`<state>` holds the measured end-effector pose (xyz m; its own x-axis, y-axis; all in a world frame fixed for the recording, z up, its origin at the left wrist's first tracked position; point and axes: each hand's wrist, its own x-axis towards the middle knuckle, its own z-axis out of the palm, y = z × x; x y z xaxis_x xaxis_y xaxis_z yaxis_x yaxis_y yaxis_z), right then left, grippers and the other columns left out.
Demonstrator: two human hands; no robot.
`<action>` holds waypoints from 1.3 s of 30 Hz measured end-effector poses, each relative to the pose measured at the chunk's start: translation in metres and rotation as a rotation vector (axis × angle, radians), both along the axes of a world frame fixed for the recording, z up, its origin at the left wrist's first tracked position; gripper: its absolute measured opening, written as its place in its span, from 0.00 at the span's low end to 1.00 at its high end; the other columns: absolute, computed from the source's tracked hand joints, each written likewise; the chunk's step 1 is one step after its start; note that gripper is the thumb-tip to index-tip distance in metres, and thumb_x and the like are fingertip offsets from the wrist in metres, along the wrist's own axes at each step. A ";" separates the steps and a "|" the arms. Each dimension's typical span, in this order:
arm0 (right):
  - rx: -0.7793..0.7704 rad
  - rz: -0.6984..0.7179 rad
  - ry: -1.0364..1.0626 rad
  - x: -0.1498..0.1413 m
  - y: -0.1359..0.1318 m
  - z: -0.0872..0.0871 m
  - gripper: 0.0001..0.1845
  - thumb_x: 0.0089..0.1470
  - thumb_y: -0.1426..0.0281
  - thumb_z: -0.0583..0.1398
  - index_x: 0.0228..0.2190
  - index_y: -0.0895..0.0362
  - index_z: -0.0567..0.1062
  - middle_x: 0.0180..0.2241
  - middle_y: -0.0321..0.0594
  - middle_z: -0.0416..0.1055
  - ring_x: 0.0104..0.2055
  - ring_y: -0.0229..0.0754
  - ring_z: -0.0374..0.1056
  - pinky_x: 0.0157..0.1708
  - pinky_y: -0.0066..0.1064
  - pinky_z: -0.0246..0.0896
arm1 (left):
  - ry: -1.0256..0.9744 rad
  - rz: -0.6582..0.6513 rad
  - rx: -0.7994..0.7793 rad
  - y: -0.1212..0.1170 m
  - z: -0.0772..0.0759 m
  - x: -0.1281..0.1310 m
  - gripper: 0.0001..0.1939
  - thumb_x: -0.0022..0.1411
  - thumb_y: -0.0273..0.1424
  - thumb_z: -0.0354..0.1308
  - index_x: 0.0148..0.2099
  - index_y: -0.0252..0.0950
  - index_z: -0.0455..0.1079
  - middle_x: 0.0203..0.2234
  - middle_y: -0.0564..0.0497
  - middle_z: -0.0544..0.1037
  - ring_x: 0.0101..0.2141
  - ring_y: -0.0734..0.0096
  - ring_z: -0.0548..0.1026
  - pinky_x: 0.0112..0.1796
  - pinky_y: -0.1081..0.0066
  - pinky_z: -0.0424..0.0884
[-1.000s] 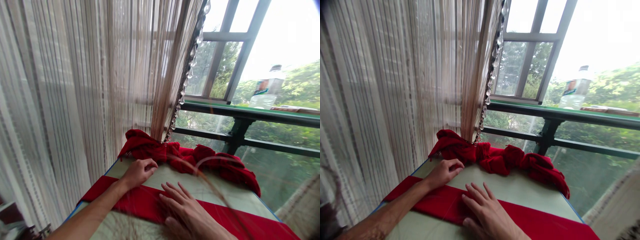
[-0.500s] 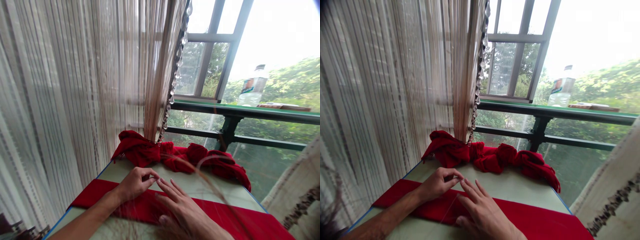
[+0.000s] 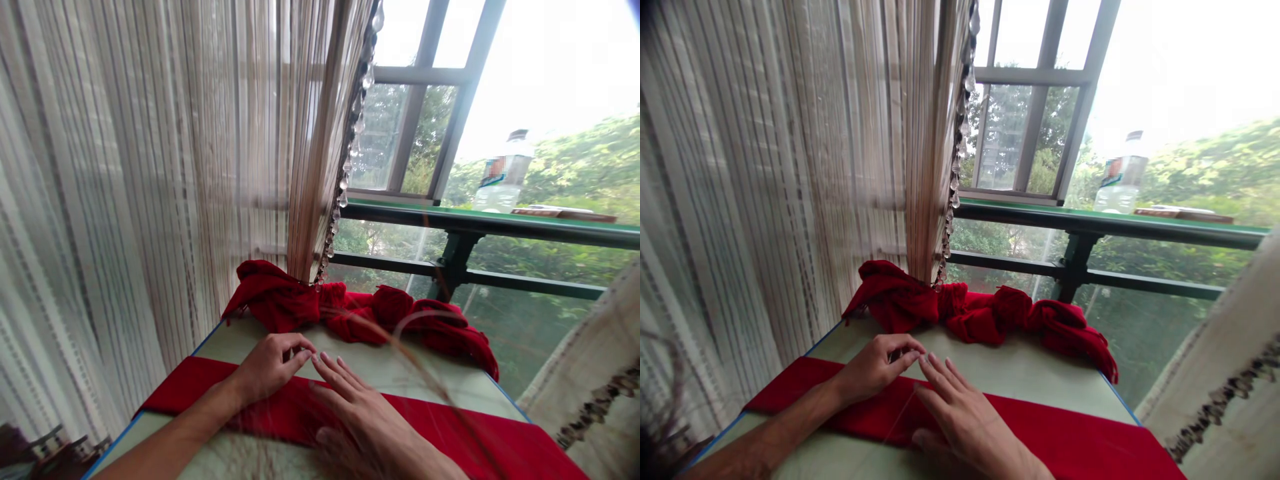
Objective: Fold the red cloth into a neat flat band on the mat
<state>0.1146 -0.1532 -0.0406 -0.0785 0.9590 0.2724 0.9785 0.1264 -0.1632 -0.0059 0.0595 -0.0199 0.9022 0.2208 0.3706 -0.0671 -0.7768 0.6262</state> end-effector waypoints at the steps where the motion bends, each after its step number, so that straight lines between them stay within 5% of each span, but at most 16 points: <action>1: 0.010 0.012 -0.008 0.001 0.000 -0.001 0.29 0.67 0.58 0.65 0.63 0.59 0.74 0.75 0.59 0.55 0.77 0.60 0.47 0.74 0.57 0.50 | -0.021 -0.005 -0.019 0.000 -0.001 0.000 0.15 0.71 0.39 0.57 0.46 0.38 0.83 0.37 0.49 0.86 0.35 0.65 0.80 0.38 0.71 0.72; 22: 0.153 0.055 -0.187 0.008 0.005 -0.024 0.24 0.62 0.61 0.71 0.56 0.55 0.77 0.70 0.55 0.68 0.76 0.60 0.55 0.73 0.58 0.53 | -0.132 -0.122 -0.072 -0.006 -0.005 0.000 0.08 0.68 0.34 0.63 0.44 0.39 0.83 0.39 0.49 0.84 0.35 0.67 0.78 0.32 0.72 0.68; 32: 0.156 0.042 -0.150 0.005 0.002 -0.022 0.23 0.65 0.61 0.68 0.58 0.51 0.76 0.71 0.50 0.67 0.77 0.57 0.53 0.75 0.56 0.49 | -0.165 -0.124 -0.041 -0.008 -0.004 -0.001 0.07 0.68 0.34 0.63 0.41 0.39 0.82 0.36 0.49 0.83 0.35 0.67 0.78 0.33 0.71 0.70; 39: 0.132 0.028 -0.135 0.002 -0.001 -0.017 0.23 0.65 0.62 0.67 0.59 0.52 0.75 0.74 0.48 0.62 0.78 0.56 0.47 0.76 0.57 0.44 | -0.164 -0.114 -0.003 -0.005 -0.008 -0.001 0.12 0.72 0.31 0.56 0.48 0.40 0.81 0.39 0.49 0.84 0.36 0.68 0.79 0.35 0.72 0.71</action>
<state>0.1170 -0.1545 -0.0580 -0.1494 0.9126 0.3806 0.9861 0.1659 -0.0108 -0.0074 0.0543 -0.0279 0.8491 0.1219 0.5140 -0.2559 -0.7563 0.6021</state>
